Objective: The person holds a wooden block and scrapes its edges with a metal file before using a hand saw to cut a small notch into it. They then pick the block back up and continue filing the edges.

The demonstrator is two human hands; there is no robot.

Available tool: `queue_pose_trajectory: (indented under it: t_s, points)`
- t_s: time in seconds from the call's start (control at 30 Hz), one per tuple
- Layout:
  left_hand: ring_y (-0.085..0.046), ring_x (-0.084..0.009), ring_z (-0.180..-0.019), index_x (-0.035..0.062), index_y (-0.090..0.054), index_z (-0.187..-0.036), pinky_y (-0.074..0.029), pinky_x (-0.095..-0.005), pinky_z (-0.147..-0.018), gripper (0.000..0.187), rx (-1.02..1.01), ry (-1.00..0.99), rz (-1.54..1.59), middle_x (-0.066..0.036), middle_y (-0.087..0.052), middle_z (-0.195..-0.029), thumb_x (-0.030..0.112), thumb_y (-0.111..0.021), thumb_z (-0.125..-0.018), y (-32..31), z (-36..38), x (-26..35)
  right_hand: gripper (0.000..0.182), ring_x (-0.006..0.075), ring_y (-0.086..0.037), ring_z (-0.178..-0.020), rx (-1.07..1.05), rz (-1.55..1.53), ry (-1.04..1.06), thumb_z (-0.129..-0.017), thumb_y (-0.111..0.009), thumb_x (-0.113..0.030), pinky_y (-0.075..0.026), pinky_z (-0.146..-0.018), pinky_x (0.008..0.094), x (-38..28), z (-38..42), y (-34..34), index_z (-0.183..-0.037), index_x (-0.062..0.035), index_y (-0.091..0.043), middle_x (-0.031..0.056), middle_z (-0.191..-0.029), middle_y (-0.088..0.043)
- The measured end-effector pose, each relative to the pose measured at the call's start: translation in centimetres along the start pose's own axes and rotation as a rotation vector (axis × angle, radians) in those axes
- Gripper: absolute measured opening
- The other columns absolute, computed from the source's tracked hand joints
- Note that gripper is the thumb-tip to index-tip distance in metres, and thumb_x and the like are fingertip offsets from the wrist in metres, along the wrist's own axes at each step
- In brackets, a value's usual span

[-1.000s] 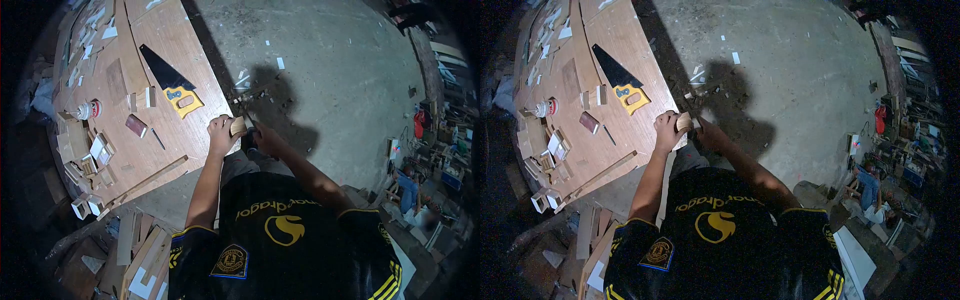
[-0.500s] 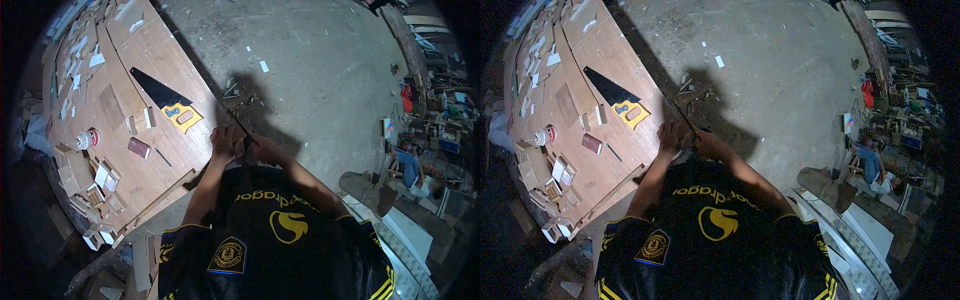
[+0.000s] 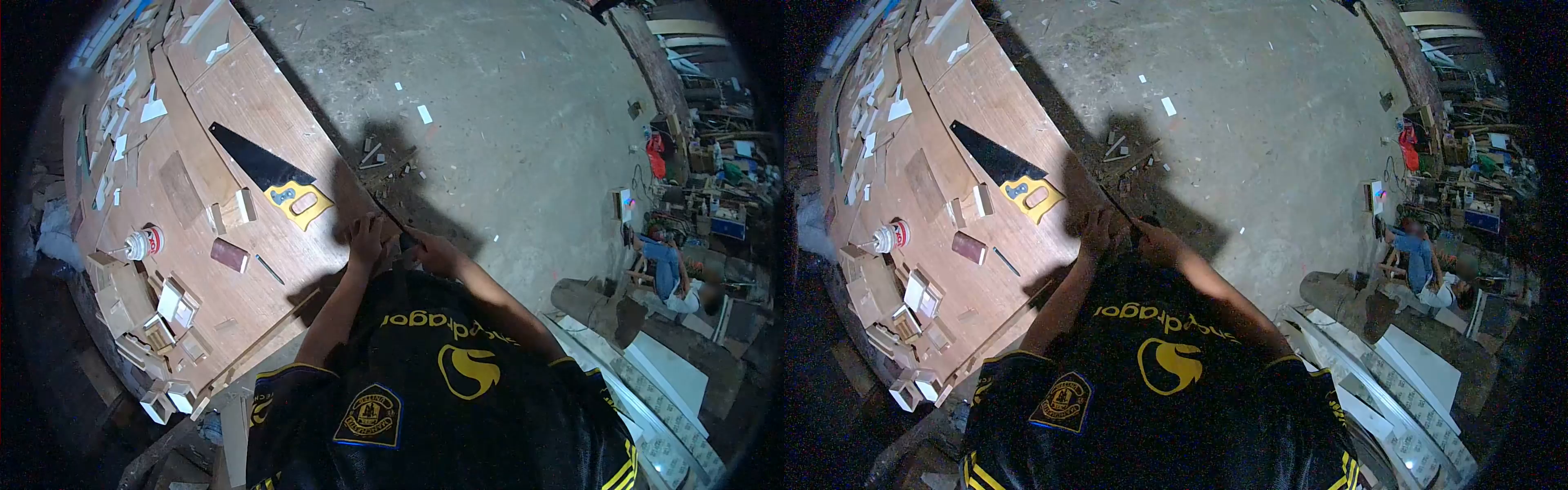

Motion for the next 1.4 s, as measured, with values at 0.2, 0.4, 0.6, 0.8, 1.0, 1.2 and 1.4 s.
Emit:
queue_pose_trajectory:
  t_s: [0.2, 0.4, 0.6, 0.8, 1.0, 1.2, 1.4]
  points:
    - [-0.047, -0.0328, -0.110, 0.0119, -0.059, -0.116, -0.036, -0.0486, -0.092, 0.055, 0.024, -0.080, -0.063, -0.009, -0.050, -0.122, 0.044, -0.071, -0.073, -0.4, 0.1, -0.5, 0.055, 0.0442, -0.062, -0.085, 0.064, 0.194, 0.126, -0.088, -0.048, -0.016, -0.050, -0.076, 0.0469, -0.9, 0.0, -0.7, -0.142, -0.0106, -0.037, 0.0274, -0.097, -0.064]
    - [-0.048, -0.0301, -0.110, 0.0130, -0.059, -0.115, -0.034, -0.0457, -0.093, 0.055, 0.063, -0.109, -0.163, -0.008, -0.050, -0.122, 0.045, -0.073, -0.072, 0.2, 0.3, 0.1, 0.054, 0.0439, -0.064, -0.079, 0.092, 0.395, 0.181, -0.085, -0.049, -0.011, -0.050, -0.070, 0.0511, -2.6, 0.8, -1.4, -0.135, 0.0059, -0.039, 0.0281, -0.085, -0.064]
    - [-0.047, -0.0322, -0.111, 0.0101, -0.058, -0.115, -0.035, -0.0474, -0.092, 0.054, -0.001, -0.067, -0.124, -0.009, -0.050, -0.124, 0.039, -0.074, -0.073, 2.1, -0.1, 1.8, 0.057, 0.0325, -0.066, -0.066, 0.104, 0.587, 0.205, -0.086, -0.047, -0.009, -0.053, -0.058, 0.0412, -3.4, 0.1, -1.8, -0.137, 0.0125, -0.032, 0.0204, -0.074, -0.064]
    - [-0.048, -0.0347, -0.109, 0.0080, -0.058, -0.115, -0.038, -0.0493, -0.090, 0.053, 0.024, -0.117, -0.122, -0.010, -0.051, -0.122, 0.035, -0.074, -0.073, 1.7, 0.0, 1.4, 0.050, 0.0383, -0.066, -0.070, 0.187, 0.672, 0.327, -0.088, -0.045, -0.010, -0.053, -0.062, 0.0490, -2.8, 0.0, -2.6, -0.132, 0.0116, -0.039, 0.0240, -0.076, -0.065]
    - [-0.049, -0.0347, -0.107, 0.0079, -0.057, -0.116, -0.040, -0.0485, -0.087, 0.055, 0.154, -0.130, 0.038, -0.011, -0.052, -0.121, 0.029, -0.075, -0.068, 3.2, -0.1, 2.1, 0.056, 0.0198, -0.064, -0.059, 0.198, 0.758, 0.284, -0.085, -0.052, -0.011, -0.051, -0.048, 0.0329, -6.7, 1.3, -1.4, -0.131, 0.0187, -0.039, 0.0150, -0.065, -0.064]
    - [-0.049, -0.0356, -0.108, 0.0083, -0.054, -0.119, -0.040, -0.0488, -0.088, 0.057, -0.004, -0.143, -0.066, -0.013, -0.050, -0.121, 0.028, -0.074, -0.068, 0.8, 0.1, 0.6, 0.057, 0.0241, -0.063, -0.054, 0.156, 0.796, 0.282, -0.087, -0.049, -0.013, -0.051, -0.047, 0.0362, -6.5, 1.3, -1.5, -0.132, 0.0195, -0.036, 0.0154, -0.064, -0.064]
    - [-0.048, -0.0371, -0.108, 0.0089, -0.051, -0.122, -0.039, -0.0494, -0.087, 0.062, 0.026, -0.130, -0.092, -0.013, -0.049, -0.122, 0.028, -0.073, -0.068, 2.5, 0.4, 1.8, 0.058, 0.0350, -0.067, -0.069, 0.041, 0.706, 0.145, -0.089, -0.044, -0.012, -0.054, -0.061, 0.0450, -6.1, 0.5, -1.8, -0.140, 0.0106, -0.028, 0.0241, -0.078, -0.066]
Point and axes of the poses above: each hand's wrist, its own z-axis away from the middle knuckle, its own y-axis out of the back of the hand, x = y × z, the point moved 5 cm from there along -z, towards the middle knuckle
